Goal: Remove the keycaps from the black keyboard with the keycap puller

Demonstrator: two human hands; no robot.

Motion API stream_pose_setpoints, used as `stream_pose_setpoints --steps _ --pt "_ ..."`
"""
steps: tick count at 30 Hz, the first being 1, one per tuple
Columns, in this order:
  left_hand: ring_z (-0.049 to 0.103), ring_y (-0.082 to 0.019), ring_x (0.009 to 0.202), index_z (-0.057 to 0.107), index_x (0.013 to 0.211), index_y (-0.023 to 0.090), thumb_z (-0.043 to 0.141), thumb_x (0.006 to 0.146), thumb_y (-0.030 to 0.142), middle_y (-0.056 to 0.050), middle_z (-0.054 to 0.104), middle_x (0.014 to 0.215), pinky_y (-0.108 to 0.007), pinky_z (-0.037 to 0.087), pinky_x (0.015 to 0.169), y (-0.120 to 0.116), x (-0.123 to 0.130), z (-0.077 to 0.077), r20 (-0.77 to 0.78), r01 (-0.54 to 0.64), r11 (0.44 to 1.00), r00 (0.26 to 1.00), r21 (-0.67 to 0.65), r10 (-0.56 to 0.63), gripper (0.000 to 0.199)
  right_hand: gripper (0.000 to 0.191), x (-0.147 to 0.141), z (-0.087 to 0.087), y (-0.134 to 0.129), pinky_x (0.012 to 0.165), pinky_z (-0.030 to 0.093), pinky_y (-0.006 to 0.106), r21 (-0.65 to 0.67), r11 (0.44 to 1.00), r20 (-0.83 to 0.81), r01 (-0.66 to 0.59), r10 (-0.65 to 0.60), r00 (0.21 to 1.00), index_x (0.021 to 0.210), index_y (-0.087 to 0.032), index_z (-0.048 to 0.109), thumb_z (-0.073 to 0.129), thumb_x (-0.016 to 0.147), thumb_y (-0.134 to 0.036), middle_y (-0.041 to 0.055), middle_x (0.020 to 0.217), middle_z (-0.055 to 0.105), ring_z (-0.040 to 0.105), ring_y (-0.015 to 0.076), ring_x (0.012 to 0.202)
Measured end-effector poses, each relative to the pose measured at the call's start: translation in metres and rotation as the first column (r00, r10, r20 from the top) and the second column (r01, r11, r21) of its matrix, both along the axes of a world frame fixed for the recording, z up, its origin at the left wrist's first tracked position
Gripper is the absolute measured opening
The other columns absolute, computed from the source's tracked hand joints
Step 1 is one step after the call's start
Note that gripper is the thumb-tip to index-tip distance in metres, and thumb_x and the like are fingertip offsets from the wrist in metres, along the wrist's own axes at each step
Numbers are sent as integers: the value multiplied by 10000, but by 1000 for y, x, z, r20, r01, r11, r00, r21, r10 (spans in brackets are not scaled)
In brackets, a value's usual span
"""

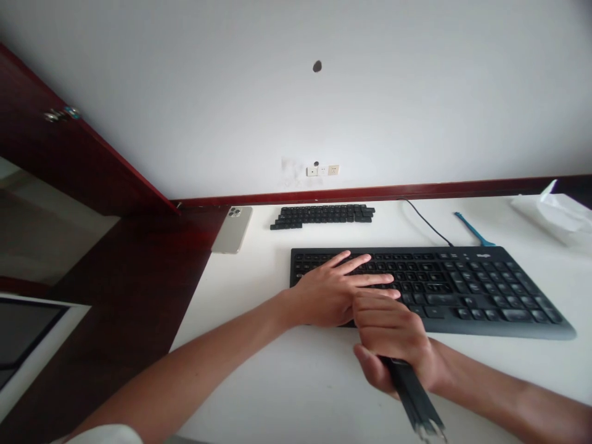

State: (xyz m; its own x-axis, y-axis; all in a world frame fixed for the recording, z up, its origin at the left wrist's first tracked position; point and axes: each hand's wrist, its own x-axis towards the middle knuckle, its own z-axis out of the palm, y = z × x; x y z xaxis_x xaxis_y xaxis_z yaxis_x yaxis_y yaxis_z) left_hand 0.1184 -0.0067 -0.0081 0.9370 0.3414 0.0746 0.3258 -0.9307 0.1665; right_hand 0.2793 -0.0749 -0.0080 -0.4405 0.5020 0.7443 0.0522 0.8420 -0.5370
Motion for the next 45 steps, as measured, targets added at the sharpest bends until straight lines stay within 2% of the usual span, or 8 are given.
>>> stream_pose_setpoints --steps 11,16,23,31,36,40,43,45 --pt "199 -251 1621 253 1660 209 465 1071 520 -48 323 1714 -446 140 1338 1 1 -8 139 -57 959 985 -276 98 698 286 20 0 19 632 383 347 64 987 -12 149 -148 989 716 -219 441 581 830 4 -13 602 439 421 155 601" --pt "304 -279 1583 357 1610 224 676 953 577 -80 420 1663 -465 220 1328 0 -3 -5 214 -79 936 964 -344 160 811 288 30 -1 32 624 387 347 105 969 -11 225 -225 974 716 -218 454 585 859 -5 -14 600 442 416 153 596" --pt "529 -277 1356 723 1197 268 809 893 388 -38 702 1291 -468 410 1189 5 -18 12 295 -120 963 936 -240 190 338 355 49 15 42 575 352 344 206 884 -20 419 -424 905 660 -222 417 617 906 -62 -15 577 408 399 150 564" --pt "665 -212 1062 742 915 218 736 958 237 0 770 993 -402 465 1012 -1 -14 19 235 -137 957 952 -255 199 48 457 85 27 37 536 317 342 46 802 -23 595 -595 803 612 -213 375 613 999 -257 -9 562 396 381 139 528" --pt "700 -193 1001 750 958 224 729 967 246 1 773 1010 -359 493 988 0 -17 23 212 -55 948 969 -313 126 32 497 95 21 40 540 262 356 -118 742 55 659 -658 751 618 -210 350 571 1040 -352 -7 593 339 305 143 564" --pt "712 -171 981 746 1027 227 721 975 250 -12 759 1056 -292 538 900 4 -20 25 222 -1 925 971 -381 92 62 489 99 15 41 538 255 363 -171 738 114 653 -643 757 623 -216 355 567 1037 -367 2 604 322 298 154 576" --pt "709 -156 984 725 1079 218 719 974 226 -15 745 1112 -284 551 897 21 -32 25 301 -70 943 938 -326 174 105 488 101 13 42 535 253 361 -195 727 129 658 -646 752 621 -216 351 569 1032 -360 2 604 310 300 154 573" --pt "688 -182 1045 718 1073 221 724 968 217 -13 750 1092 -332 540 951 39 -47 22 377 -201 956 886 -214 271 105 491 101 13 43 539 252 358 -210 721 135 661 -648 750 620 -213 341 569 1032 -356 -1 605 298 297 150 572"
